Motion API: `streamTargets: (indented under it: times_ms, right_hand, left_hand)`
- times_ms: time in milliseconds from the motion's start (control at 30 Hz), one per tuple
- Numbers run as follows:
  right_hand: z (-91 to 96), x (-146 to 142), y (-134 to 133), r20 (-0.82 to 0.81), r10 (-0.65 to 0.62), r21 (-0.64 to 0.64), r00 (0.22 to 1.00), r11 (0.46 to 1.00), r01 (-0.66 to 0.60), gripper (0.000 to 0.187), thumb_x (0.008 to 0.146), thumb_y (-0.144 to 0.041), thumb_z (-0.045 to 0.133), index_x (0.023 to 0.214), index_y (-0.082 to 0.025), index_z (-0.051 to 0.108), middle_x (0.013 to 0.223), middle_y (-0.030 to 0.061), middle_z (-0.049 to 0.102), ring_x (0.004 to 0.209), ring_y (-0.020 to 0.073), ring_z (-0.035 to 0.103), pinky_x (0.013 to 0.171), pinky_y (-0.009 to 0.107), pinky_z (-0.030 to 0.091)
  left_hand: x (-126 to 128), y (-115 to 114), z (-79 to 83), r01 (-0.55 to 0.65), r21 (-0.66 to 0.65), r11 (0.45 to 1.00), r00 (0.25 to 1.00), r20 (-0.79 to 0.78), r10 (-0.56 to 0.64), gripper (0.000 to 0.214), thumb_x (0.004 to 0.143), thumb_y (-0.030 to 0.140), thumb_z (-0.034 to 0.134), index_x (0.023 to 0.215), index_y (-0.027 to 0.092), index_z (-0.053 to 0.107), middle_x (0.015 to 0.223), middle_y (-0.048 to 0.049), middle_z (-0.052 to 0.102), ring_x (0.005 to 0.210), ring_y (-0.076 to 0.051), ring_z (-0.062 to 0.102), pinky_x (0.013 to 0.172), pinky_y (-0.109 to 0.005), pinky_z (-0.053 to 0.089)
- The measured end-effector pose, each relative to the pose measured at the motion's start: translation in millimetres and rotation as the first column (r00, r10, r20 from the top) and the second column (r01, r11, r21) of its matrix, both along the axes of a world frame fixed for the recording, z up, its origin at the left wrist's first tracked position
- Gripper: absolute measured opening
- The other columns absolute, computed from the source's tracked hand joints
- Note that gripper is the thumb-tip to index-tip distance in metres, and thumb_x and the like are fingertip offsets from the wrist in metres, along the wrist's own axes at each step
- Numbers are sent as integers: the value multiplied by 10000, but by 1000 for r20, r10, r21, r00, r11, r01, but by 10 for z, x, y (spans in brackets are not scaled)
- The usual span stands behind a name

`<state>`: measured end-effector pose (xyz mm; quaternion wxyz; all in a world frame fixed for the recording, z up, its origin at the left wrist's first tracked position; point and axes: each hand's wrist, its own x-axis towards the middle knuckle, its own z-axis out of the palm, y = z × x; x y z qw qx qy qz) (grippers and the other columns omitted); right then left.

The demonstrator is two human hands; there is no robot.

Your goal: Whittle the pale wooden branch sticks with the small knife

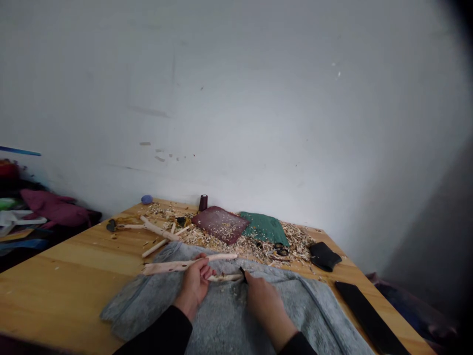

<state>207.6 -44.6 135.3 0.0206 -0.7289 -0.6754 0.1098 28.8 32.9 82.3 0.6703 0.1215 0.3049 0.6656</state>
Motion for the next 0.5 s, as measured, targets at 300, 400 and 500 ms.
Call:
streamTargets:
  times_ms: [300, 400, 500]
  right_hand:
    - [-141, 122, -19, -66, -4, 18, 998, 1000, 5, 686, 846, -49, 384, 1488, -277, 466, 1166, 119, 739, 1058, 264, 705, 874, 360, 523]
    - [-192, 330, -48, -125, 19, 1, 992, 1000, -19, 707, 804, -55, 441, 1466, -297, 493, 1279, 67, 699, 1172, 204, 650, 960, 287, 470]
    - [-246, 504, -129, -163, 1, -17, 987, 1000, -4, 709, 802, -72, 459, 1476, -293, 475, 1329, 62, 669, 1232, 197, 611, 1000, 292, 444]
  left_hand:
    - [101, -225, 68, 21, 123, 992, 998, -67, -13, 339, 528, 128, 787, 796, 212, 595, 395, 161, 345, 351, -51, 333, 517, -242, 412]
    - [95, -184, 41, -15, 93, 996, 999, -43, 19, 351, 546, 157, 804, 812, 215, 584, 413, 160, 352, 362, -58, 350, 520, -246, 426]
    - [33, -105, 25, -53, 32, 998, 999, 5, 53, 325, 594, 178, 807, 750, 219, 525, 420, 158, 327, 366, -59, 345, 511, -242, 431]
